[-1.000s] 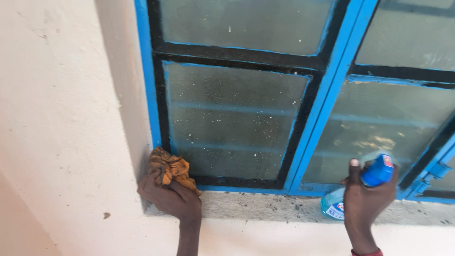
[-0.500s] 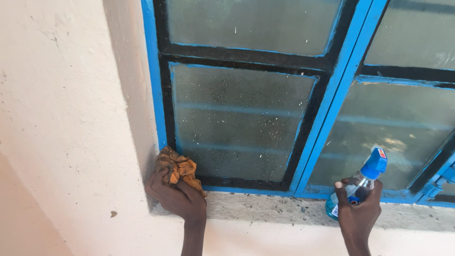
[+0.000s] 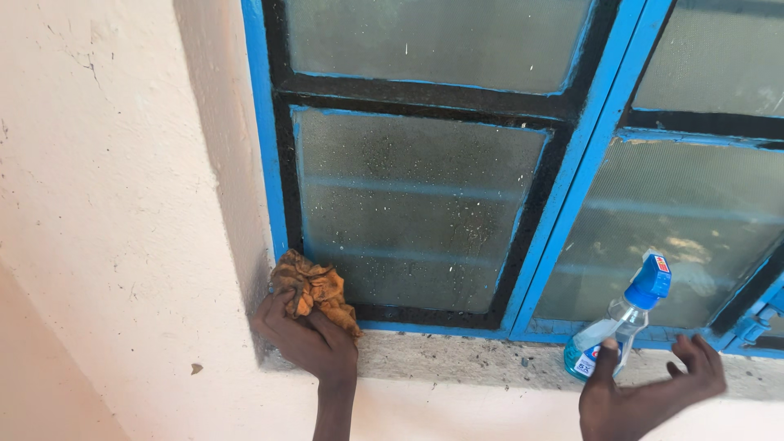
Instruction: The person sprays window cleaning liquid on a window pane and wipes the surface thoroughly with a cloth by hand.
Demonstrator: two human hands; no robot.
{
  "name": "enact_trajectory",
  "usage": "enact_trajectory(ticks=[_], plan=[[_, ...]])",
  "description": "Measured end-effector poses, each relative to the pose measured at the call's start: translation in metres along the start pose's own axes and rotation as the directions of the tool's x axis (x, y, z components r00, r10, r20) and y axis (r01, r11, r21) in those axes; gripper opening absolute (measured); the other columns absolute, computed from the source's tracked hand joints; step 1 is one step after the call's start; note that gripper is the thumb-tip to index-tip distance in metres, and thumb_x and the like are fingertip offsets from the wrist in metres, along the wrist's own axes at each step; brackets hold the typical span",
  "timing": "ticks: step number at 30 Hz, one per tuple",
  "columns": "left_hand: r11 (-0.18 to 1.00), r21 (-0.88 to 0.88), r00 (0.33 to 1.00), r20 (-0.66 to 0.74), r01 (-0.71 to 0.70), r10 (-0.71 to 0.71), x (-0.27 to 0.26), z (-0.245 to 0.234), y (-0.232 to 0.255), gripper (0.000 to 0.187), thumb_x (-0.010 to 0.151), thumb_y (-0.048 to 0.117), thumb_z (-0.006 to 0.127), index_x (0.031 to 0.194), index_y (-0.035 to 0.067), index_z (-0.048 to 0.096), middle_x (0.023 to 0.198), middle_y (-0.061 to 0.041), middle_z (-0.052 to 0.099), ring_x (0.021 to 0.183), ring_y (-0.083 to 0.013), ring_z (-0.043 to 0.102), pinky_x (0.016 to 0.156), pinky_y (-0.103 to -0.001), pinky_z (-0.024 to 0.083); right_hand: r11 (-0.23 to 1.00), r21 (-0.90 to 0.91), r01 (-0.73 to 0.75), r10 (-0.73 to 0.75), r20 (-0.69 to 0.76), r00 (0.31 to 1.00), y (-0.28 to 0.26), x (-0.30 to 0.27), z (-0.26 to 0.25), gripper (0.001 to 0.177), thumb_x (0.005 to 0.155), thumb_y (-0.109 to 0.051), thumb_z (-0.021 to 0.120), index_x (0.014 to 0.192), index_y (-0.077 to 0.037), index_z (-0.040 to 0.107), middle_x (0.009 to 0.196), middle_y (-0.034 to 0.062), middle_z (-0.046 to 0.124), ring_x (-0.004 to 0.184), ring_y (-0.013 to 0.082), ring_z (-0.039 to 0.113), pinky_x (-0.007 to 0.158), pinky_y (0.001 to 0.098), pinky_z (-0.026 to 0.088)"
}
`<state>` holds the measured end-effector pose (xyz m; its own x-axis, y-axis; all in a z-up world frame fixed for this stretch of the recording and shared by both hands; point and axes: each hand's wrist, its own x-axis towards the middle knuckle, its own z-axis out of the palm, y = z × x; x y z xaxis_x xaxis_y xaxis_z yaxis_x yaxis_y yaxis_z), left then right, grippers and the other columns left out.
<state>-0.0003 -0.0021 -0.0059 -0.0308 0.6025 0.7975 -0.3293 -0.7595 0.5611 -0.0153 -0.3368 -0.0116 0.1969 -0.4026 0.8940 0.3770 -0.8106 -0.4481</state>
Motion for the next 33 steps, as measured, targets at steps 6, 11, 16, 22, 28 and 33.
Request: enact_trajectory(ticks=[6,11,16,22,28,33], plan=[[0.996,-0.085,0.998,0.038,-0.038,0.041,-0.002,-0.001,0.004,0.032,0.099,0.006,0.044,0.129,-0.002,0.047,0.127,-0.022,0.047,0.124,-0.0361,0.049,0.105,-0.052,0.042,0.911,0.408,-0.059,-0.030,0.211,0.977,-0.039,-0.042,0.038,0.025,0.081,0.008,0.073,0.102,-0.006,0.068,0.104,0.0105,0.070,0.091,0.0173,0.068,0.085,0.0284,0.054],[0.963,-0.259,0.985,0.125,-0.081,0.117,-0.001,0.001,0.003,0.026,0.099,0.005,0.042,0.121,-0.001,0.054,0.123,-0.020,0.056,0.118,-0.0350,0.056,0.102,-0.049,0.046,0.778,0.616,-0.128,-0.353,0.596,0.721,-0.130,-0.057,0.065,0.056,0.077,0.003,0.073,0.130,-0.007,0.060,0.129,0.0162,0.065,0.116,0.0285,0.066,0.096,0.0415,0.055],[0.888,-0.442,0.917,0.289,-0.127,0.275,-0.005,0.000,-0.002,0.029,0.099,0.003,0.039,0.116,-0.002,0.062,0.117,-0.022,0.065,0.107,-0.0359,0.069,0.088,-0.044,0.058,0.759,0.645,-0.086,-0.470,0.635,0.614,-0.174,-0.052,0.081,0.063,0.078,0.005,0.071,0.138,-0.010,0.061,0.157,0.0220,0.033,0.143,0.0441,0.040,0.111,0.0493,0.046],[0.837,-0.525,0.820,0.406,-0.153,0.404,-0.014,0.003,-0.011,0.030,0.093,0.002,0.046,0.117,-0.003,0.065,0.099,-0.021,0.072,0.082,-0.0322,0.075,0.070,-0.041,0.060,0.781,0.610,-0.136,-0.327,0.584,0.743,-0.152,-0.062,0.093,0.057,0.070,0.005,0.069,0.126,-0.004,0.060,0.147,0.0196,0.046,0.133,0.0420,0.054,0.104,0.0460,0.053],[0.915,-0.378,0.877,0.381,-0.141,0.293,-0.013,0.009,-0.017,0.031,0.088,-0.005,0.045,0.112,-0.005,0.064,0.079,-0.014,0.074,0.057,-0.0224,0.072,0.050,-0.033,0.052,0.844,0.525,0.110,-0.304,0.300,0.904,-0.112,-0.062,0.107,0.050,0.071,-0.003,0.074,0.120,-0.007,0.066,0.130,0.0172,0.057,0.118,0.0327,0.064,0.090,0.0325,0.060],[0.971,-0.233,0.882,0.446,-0.050,0.152,-0.007,0.008,-0.006,0.016,0.088,-0.002,0.049,0.089,0.003,0.065,0.064,-0.008,0.068,0.053,-0.0183,0.068,0.048,-0.032,0.050,0.934,0.208,0.289,-0.300,0.024,0.954,-0.092,-0.017,0.084,0.051,0.075,0.000,0.073,0.126,-0.008,0.071,0.127,0.0137,0.055,0.116,0.0299,0.060,0.097,0.0405,0.055]])
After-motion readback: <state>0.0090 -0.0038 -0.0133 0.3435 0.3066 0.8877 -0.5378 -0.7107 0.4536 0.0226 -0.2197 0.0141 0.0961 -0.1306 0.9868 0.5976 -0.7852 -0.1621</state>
